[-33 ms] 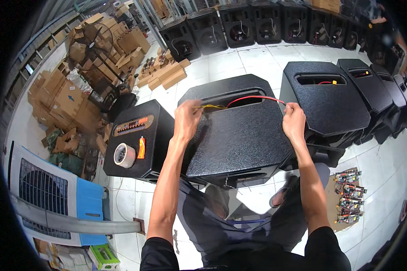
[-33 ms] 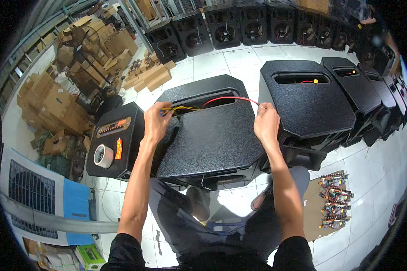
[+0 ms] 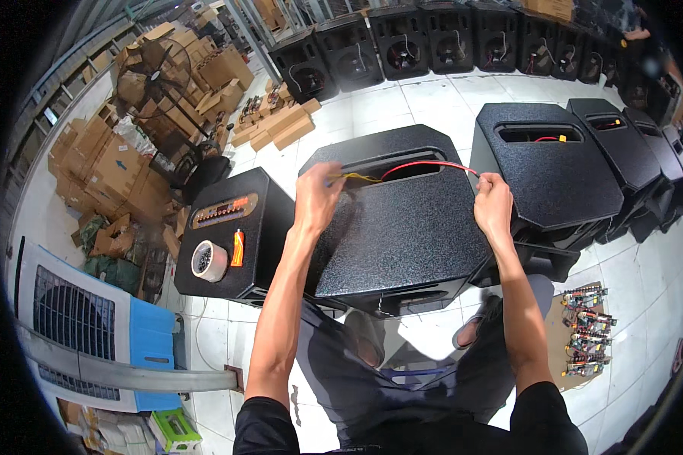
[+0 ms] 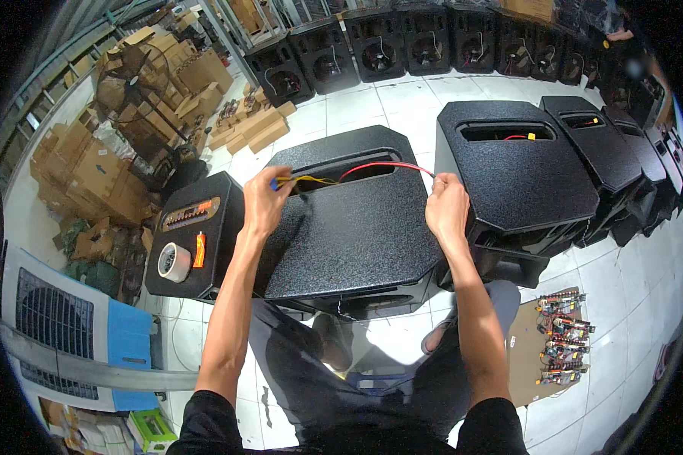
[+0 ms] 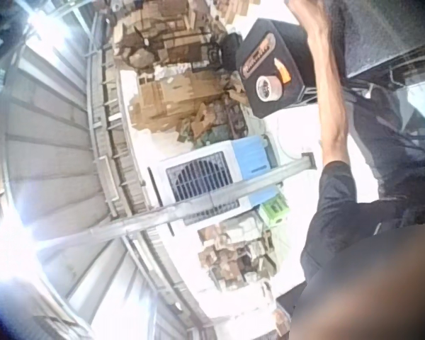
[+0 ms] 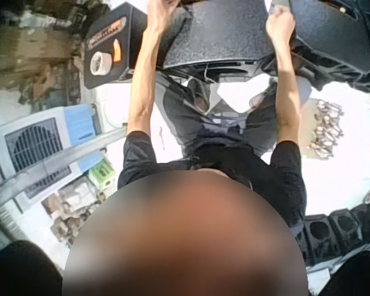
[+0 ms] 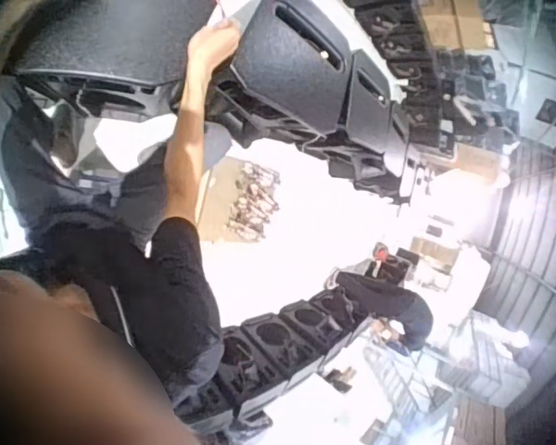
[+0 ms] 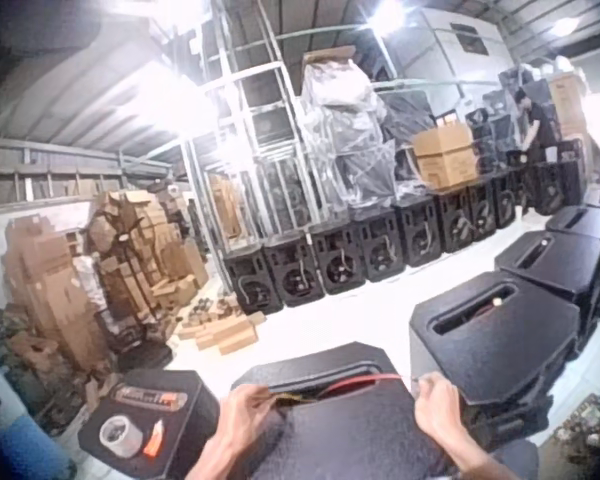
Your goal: The person assembles electronic components into black speaker-like enclosures. They route wires through slots, place circuit boards inside, and connect red and yellow wires to the boards. Another person works on a similar unit nearby.
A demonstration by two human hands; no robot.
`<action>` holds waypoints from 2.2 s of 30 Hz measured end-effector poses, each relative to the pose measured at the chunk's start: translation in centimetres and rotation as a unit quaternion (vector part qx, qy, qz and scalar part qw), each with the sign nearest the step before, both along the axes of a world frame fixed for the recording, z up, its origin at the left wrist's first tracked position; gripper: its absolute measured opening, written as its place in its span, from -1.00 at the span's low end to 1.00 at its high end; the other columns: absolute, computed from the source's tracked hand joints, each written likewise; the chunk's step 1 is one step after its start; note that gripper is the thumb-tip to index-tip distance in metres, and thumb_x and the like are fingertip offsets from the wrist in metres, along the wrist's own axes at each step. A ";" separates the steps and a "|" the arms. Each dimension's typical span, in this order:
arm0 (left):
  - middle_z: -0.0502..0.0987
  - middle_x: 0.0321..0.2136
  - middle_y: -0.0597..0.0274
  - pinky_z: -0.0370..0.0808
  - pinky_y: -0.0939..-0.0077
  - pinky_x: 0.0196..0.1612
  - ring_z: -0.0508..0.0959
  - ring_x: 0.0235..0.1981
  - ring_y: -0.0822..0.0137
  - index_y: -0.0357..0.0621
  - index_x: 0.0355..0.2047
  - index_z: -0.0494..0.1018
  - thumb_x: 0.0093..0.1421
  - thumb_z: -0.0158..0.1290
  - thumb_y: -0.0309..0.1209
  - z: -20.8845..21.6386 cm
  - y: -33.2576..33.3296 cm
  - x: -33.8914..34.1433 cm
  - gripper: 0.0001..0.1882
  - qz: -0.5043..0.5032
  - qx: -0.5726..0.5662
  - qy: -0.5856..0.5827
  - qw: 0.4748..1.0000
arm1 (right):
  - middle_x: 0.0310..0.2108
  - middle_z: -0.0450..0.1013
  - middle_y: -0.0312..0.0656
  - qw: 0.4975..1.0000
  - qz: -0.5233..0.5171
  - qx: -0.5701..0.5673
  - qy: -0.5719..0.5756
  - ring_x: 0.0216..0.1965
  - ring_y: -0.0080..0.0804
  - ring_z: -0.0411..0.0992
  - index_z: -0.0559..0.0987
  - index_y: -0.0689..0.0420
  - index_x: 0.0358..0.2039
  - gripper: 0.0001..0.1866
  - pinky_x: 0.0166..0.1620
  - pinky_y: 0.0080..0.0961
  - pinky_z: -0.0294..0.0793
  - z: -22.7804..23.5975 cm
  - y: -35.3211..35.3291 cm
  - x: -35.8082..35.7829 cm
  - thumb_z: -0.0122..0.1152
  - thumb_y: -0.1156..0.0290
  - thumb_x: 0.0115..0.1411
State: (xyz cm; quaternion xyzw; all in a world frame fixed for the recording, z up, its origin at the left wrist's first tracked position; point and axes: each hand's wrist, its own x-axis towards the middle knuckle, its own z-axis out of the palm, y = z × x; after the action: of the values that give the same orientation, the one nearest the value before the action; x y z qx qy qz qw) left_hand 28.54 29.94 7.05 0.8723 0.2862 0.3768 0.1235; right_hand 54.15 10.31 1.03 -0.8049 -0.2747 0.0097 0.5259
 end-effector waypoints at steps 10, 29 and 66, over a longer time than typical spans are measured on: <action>0.68 -0.40 -0.03 0.60 0.43 -0.34 0.69 -0.41 0.27 -0.30 -0.18 0.61 0.07 0.32 -0.46 3.5 -3.2 13.7 -0.70 -0.135 -0.033 0.064 0.988 | -0.29 0.60 0.13 1.000 0.011 -0.018 0.001 -0.21 -0.07 0.62 0.57 0.38 -0.11 -0.70 -0.09 -0.28 0.52 0.9 -0.1 0.4 -0.02 0.42 0.35; 0.58 -0.47 0.13 0.52 0.25 -0.27 0.58 -0.37 0.09 -0.25 -0.43 0.56 0.05 0.25 -0.31 -3.0 -3.6 18.4 -0.77 -0.257 0.027 0.009 0.966 | -0.47 0.40 -0.35 0.985 0.062 0.102 0.121 -0.45 -0.68 0.28 0.52 0.33 -0.17 -0.81 -0.35 -0.66 0.29 -0.7 -0.6 0.5 0.01 0.47 0.37; 0.63 -0.13 -0.14 0.59 0.31 0.00 0.64 -0.05 0.03 -0.37 0.03 0.51 0.13 0.23 -0.52 -1.5 -3.1 16.8 -0.57 -0.176 -0.223 0.036 0.958 | -0.17 0.54 -0.04 0.952 0.237 -0.002 -0.195 -0.12 -0.11 0.46 0.64 0.24 -0.13 -0.73 -0.05 -0.34 0.46 3.8 3.4 2.8 0.32 0.49 0.14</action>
State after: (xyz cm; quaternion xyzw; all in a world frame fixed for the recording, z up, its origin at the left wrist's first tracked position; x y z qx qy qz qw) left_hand 45.30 26.89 5.59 0.8721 0.2095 0.2436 0.3690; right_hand 56.99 13.73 4.85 -0.7038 -0.5550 -0.0228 0.4428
